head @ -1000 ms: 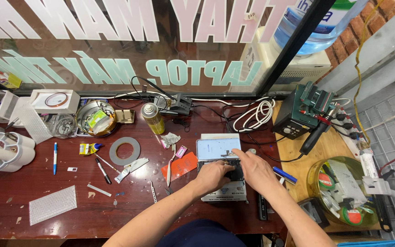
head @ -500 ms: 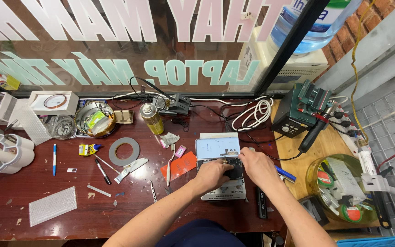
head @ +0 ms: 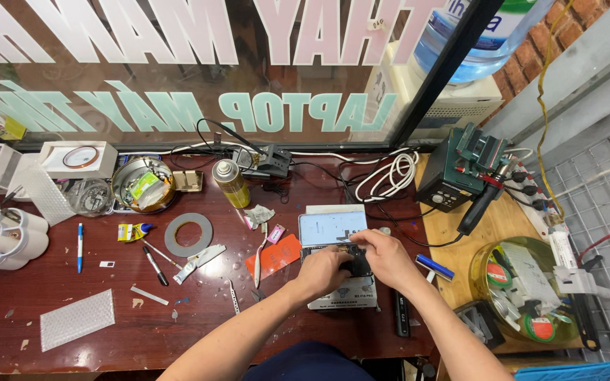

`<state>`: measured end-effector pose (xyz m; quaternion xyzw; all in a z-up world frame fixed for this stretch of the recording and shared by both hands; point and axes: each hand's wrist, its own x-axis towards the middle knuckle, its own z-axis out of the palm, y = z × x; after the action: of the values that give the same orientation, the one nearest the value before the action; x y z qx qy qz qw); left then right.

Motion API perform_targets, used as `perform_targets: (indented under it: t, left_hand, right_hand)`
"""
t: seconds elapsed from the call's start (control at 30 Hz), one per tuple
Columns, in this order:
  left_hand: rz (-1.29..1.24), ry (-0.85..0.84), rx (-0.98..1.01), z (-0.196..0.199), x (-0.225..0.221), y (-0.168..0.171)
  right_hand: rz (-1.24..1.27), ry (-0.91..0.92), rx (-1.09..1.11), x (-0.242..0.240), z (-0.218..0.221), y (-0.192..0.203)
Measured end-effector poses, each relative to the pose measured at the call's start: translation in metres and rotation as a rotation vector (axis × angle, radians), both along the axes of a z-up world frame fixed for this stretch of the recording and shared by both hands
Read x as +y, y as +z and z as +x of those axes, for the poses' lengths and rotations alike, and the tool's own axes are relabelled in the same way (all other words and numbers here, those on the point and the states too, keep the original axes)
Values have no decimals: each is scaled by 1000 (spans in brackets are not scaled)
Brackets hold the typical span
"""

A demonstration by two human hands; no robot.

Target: The person works on a disassembled smartphone at a cluttered workbench. They use a screwdriver to manipulate internal components, then remove the back cover and battery. The person continues to adjust internal parts and reposition the battery within the chassis.

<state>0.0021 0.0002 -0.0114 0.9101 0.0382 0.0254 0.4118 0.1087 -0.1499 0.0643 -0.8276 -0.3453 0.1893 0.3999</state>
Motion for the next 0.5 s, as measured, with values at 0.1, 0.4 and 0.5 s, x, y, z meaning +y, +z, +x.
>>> perform_targets:
  t: [0.1, 0.4, 0.5]
  left_hand:
    - [-65, 78, -33, 12, 1, -4]
    - [-5, 112, -56, 35, -19, -4]
    - [-5, 130, -59, 35, -20, -1]
  right_hand:
    - [-136, -89, -103, -3, 5, -5]
    - [2, -246, 84, -21, 17, -17]
    - [43, -252, 126, -27, 19, -22]
